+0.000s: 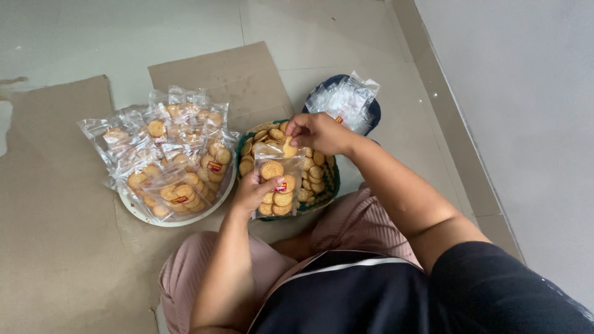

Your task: Manually packing small round cookies from a large green basket into individual clear plastic bags.

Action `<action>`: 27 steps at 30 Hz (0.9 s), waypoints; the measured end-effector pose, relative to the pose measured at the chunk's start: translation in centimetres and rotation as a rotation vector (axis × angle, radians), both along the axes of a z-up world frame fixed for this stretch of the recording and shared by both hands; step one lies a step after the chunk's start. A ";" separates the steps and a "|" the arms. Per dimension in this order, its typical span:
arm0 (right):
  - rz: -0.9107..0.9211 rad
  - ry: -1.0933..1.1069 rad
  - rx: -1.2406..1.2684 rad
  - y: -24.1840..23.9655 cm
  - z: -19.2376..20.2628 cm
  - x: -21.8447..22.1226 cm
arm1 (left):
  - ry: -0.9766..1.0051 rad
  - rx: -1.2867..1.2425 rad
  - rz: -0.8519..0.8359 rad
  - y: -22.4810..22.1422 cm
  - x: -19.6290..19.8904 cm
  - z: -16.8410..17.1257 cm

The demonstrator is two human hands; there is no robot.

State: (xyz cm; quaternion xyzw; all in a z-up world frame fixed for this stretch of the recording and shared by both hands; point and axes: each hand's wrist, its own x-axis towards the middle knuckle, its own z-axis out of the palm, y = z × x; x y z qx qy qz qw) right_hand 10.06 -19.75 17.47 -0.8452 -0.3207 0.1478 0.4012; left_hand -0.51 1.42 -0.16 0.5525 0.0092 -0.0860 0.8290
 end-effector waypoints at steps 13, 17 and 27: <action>0.066 -0.059 -0.145 0.7 1.9 1.0 | -0.017 0.039 -0.052 0.3 0.1 0.4; 0.137 0.004 -0.132 0.6 1.0 1.5 | -0.027 0.090 -0.048 0.3 0.3 -0.7; 0.254 0.003 -0.206 1.6 1.7 1.9 | -0.048 0.221 -0.066 0.4 0.3 1.1</action>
